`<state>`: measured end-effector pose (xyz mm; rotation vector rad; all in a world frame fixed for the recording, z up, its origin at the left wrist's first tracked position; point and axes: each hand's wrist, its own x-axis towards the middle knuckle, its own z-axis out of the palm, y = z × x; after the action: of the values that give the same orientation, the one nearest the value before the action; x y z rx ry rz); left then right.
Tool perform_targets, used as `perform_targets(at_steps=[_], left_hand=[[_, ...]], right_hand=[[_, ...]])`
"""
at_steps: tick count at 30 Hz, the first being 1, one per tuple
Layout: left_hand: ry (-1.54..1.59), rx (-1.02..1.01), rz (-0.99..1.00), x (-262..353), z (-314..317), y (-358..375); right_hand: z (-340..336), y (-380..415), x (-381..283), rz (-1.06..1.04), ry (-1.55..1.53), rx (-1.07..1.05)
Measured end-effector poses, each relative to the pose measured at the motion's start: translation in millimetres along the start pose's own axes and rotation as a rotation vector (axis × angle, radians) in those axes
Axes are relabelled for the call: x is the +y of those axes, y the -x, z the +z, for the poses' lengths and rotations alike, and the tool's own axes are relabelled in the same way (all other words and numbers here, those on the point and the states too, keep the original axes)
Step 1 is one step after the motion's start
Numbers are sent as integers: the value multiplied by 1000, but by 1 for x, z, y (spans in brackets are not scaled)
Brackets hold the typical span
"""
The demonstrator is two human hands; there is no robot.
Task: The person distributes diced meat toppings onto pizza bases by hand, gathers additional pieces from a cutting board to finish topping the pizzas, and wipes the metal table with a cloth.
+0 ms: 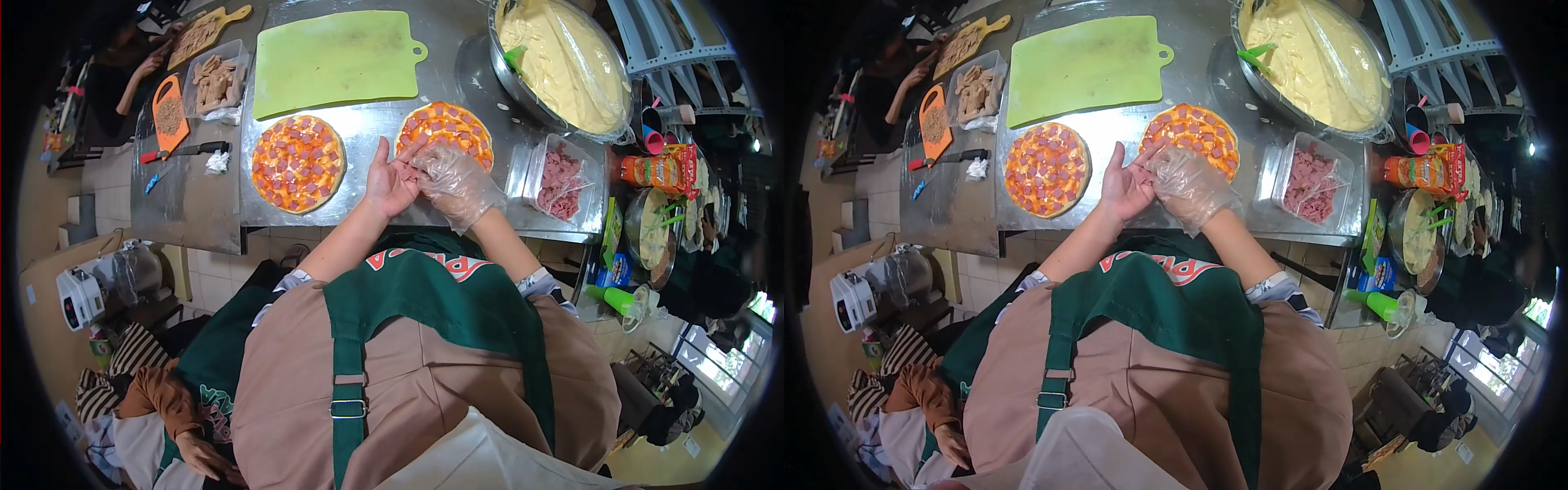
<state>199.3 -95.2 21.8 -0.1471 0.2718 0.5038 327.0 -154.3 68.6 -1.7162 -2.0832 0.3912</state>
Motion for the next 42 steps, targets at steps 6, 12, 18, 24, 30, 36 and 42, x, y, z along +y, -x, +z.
perform_targets(at_steps=[6,12,18,24,30,36,42], left_hand=[[27,0,1,-1,3,1],[58,52,-14,-2,-2,-5],[-201,178,31,-7,-11,-6],[-466,330,84,-13,-9,-7],[-570,158,-66,-8,-21,9],[-501,277,-216,-13,-46,33],[-473,396,-107,-11,-42,31]], right_hand=[[5,0,8,-48,82,-48],[-7,-3,4,105,-170,6],[-2,0,15,532,-873,169],[3,7,15,764,-1150,133],[23,31,22,1029,-1934,-54],[32,48,12,1148,-1872,-152],[32,24,41,716,-709,-73]])
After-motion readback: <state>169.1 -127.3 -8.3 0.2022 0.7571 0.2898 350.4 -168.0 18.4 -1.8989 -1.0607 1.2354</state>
